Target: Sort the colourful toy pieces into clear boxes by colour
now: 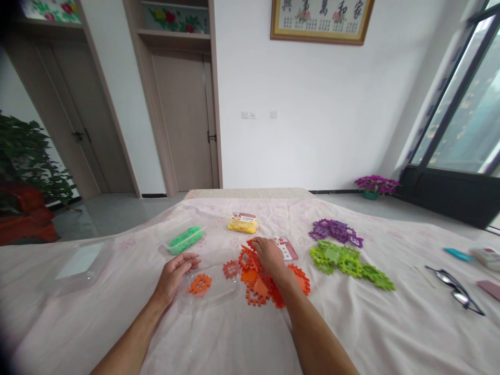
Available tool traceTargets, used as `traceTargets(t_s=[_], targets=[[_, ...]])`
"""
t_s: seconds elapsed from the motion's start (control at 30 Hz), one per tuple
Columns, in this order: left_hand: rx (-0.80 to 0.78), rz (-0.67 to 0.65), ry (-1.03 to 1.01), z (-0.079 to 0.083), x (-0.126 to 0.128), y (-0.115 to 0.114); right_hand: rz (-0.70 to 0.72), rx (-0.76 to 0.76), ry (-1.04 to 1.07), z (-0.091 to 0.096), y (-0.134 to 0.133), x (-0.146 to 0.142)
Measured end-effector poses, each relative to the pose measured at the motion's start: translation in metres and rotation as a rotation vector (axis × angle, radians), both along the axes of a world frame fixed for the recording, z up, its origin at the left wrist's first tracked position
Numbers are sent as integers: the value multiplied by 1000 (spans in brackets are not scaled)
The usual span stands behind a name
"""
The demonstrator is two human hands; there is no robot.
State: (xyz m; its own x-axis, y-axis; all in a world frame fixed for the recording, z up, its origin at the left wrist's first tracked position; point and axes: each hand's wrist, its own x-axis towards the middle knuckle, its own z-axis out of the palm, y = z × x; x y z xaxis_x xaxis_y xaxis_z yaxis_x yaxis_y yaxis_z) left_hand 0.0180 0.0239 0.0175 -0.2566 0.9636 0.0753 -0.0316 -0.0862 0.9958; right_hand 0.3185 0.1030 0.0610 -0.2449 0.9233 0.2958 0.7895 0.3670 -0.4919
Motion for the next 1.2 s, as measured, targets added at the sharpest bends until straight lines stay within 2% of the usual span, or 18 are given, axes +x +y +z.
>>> traceTargets(t_s=[0.1,0.2,0.27,0.33,0.4,0.47,0.6,0.73,0.83,1.0,1.2], targets=[[1,-14,11,-2,-1,1,-23,36,203,4,0,-3],[8,-38,25,-4,-2,2,-45,-3,474,13,-5,-16],[12,-51,29,-4,-2,2,11,-76,624,18,-13,-30],[13,-52,32,-3,-2,2,133,-185,685,22,-22,-42],[14,-49,36,-2,-2,1,234,-263,634,25,-29,-50],[14,-50,42,-1,-1,1,236,-227,506,27,-32,-49],[8,-61,40,1,0,0,34,-15,174,26,-28,-32],[-12,-48,24,2,1,-1,-67,-13,-165,20,-26,-23],[-12,-41,23,3,1,-2,-99,-11,-320,15,-29,-26],[-18,-47,27,2,1,-2,-163,-10,-351,8,-25,-25],[-20,-52,33,0,0,0,-244,-17,-103,10,-15,-15]])
